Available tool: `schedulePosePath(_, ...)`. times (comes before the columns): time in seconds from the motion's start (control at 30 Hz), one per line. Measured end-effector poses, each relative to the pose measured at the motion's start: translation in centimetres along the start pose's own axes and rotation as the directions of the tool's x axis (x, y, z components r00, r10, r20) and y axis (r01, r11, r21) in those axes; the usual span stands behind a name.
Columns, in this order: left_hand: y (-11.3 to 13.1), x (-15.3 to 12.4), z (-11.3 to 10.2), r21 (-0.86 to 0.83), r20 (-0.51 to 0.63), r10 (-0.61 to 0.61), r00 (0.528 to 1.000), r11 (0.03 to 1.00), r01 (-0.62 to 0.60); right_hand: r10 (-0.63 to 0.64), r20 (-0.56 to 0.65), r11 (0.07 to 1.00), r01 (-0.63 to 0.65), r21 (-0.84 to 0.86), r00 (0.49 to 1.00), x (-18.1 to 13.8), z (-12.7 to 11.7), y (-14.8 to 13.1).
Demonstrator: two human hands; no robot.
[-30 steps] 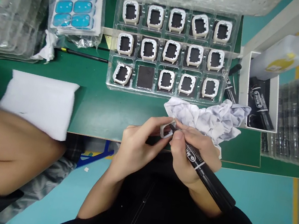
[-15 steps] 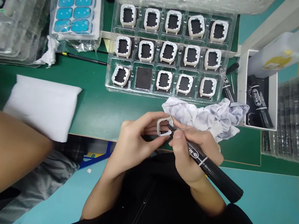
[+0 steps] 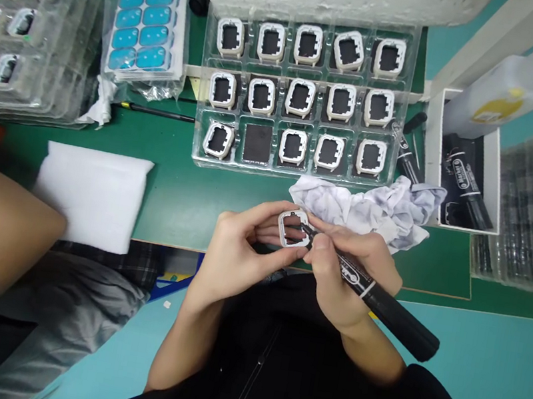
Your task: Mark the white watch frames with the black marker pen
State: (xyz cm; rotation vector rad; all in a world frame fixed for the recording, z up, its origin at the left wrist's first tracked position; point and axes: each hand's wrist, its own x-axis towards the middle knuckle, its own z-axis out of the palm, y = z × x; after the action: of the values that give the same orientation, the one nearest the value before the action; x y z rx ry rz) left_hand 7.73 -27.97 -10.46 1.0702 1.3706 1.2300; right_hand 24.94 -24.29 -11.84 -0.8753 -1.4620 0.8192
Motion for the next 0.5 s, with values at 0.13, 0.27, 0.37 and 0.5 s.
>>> schedulePosePath(0.13,0.1,0.0,0.0,0.062,0.026,0.017,1.0,0.998,-0.019,0.014,-0.045,0.999,-0.012,0.05,0.999,-0.1,0.1,0.2)
schedulePosePath(0.27,1.3,0.8,-1.4,0.37,-0.034,0.198,0.98,0.913,-0.171,-0.028,-0.101,0.998,0.033,0.057,0.994,-0.2,-0.1,0.4)
schedulePosePath(0.37,2.6,3.0,-3.8,0.671,-0.073,0.355,0.932,0.709,-0.218,-0.025,-0.102,0.998,0.03,0.048,0.994,-0.2,-0.2,0.4)
schedulePosePath(0.5,3.4,6.9,-7.0,0.846,0.056,0.366,0.929,0.476,-0.239,-0.02,-0.088,0.997,0.026,0.066,0.996,-0.3,-0.3,0.4)
